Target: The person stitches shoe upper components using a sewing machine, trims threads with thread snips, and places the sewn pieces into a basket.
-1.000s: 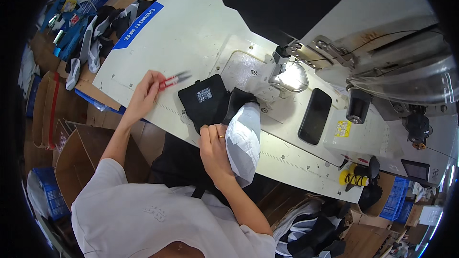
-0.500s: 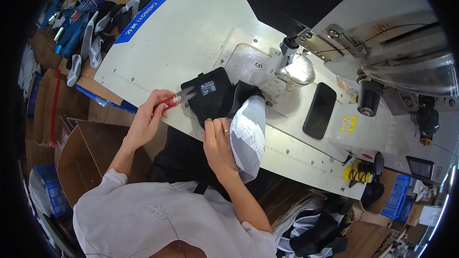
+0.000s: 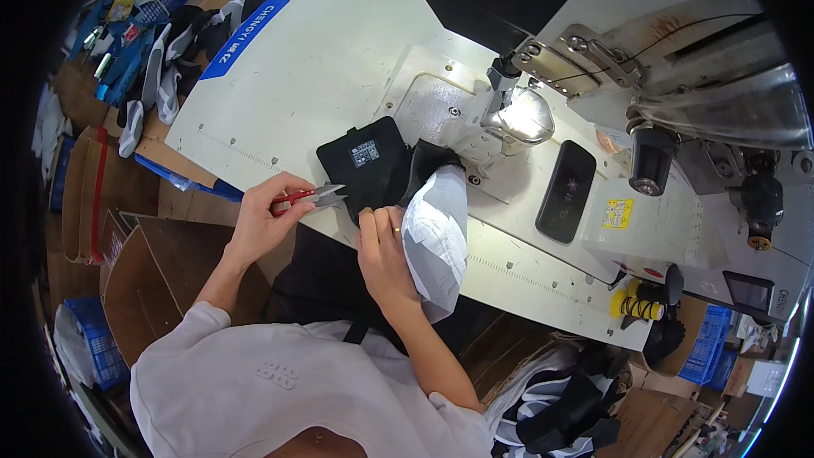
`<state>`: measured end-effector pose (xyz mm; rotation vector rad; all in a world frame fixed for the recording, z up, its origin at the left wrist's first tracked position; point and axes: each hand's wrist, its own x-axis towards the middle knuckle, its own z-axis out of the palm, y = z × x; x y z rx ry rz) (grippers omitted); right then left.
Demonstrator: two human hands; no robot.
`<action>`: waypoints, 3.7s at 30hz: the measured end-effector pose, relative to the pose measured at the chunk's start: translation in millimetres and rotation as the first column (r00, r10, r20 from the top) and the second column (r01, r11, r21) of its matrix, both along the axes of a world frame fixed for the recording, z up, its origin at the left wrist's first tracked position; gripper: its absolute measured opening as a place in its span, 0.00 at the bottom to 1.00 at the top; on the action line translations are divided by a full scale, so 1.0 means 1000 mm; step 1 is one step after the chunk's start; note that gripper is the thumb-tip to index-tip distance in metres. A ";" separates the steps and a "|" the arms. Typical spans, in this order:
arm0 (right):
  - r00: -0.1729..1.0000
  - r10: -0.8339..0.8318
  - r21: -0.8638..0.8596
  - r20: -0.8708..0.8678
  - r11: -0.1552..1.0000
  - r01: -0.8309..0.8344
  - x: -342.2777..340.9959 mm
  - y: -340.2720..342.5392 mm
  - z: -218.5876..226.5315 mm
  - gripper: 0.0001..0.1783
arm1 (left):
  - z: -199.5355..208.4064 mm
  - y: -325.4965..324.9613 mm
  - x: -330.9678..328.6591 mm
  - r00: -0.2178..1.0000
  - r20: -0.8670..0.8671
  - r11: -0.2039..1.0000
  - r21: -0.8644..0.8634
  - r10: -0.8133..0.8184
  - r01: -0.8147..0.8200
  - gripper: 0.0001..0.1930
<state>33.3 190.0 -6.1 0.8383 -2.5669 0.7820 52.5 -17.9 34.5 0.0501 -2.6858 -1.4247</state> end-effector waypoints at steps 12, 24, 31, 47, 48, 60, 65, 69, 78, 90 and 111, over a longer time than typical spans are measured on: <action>1.000 0.001 -0.014 0.005 1.000 -0.001 0.000 -0.001 -0.003 0.19 | -0.014 -0.008 -0.002 0.975 -0.219 0.993 -0.118 -0.016 -0.010 0.10; 1.000 -0.013 0.006 -0.024 1.000 0.014 0.000 -0.002 -0.001 0.19 | -0.020 -0.007 -0.005 0.918 -0.375 0.950 -0.312 -0.127 0.004 0.10; 0.999 -0.015 -0.018 -0.032 1.000 0.015 -0.001 0.001 -0.006 0.19 | -0.024 0.001 -0.019 0.892 -0.357 0.922 -0.359 -0.277 0.143 0.10; 0.999 -0.019 0.066 -0.036 0.998 0.022 0.001 -0.004 -0.002 0.16 | -0.008 0.021 -0.104 0.838 -0.484 0.911 -0.412 -0.254 0.038 0.09; 0.999 -0.028 -0.041 -0.025 0.999 0.027 0.000 0.002 -0.002 0.15 | -0.009 0.023 -0.108 0.857 -0.477 0.930 -0.368 -0.194 0.007 0.08; 0.624 -0.739 -0.180 -0.253 0.670 0.720 0.116 0.191 0.100 0.11 | -0.068 -0.055 -0.138 0.888 -0.443 0.815 -0.556 -0.123 -0.164 0.22; -0.162 -0.879 -0.219 -0.448 -0.068 0.973 0.244 0.300 0.150 0.12 | -0.077 -0.059 -0.137 0.932 -0.360 0.788 -0.581 -0.027 -0.202 0.25; -0.361 -0.768 -0.039 -0.529 -0.403 0.914 0.315 0.401 0.049 0.15 | -0.064 -0.077 -0.132 0.938 -0.345 0.726 -0.641 0.018 -0.250 0.25; -0.253 -0.967 -0.104 0.033 -0.255 0.961 0.418 0.524 -0.144 0.23 | -0.078 -0.042 -0.138 0.904 -0.422 0.869 -0.471 -0.073 -0.150 0.19; -0.029 -0.803 -0.295 -0.595 0.185 0.938 0.201 0.441 0.027 0.14 | -0.039 -0.101 -0.105 0.880 -0.452 0.799 -0.470 0.148 -0.376 0.24; 0.611 -0.431 0.207 -0.664 0.679 0.704 0.015 0.133 0.109 0.05 | -0.069 -0.516 -0.175 0.701 -0.271 0.433 -0.626 0.660 -0.649 0.26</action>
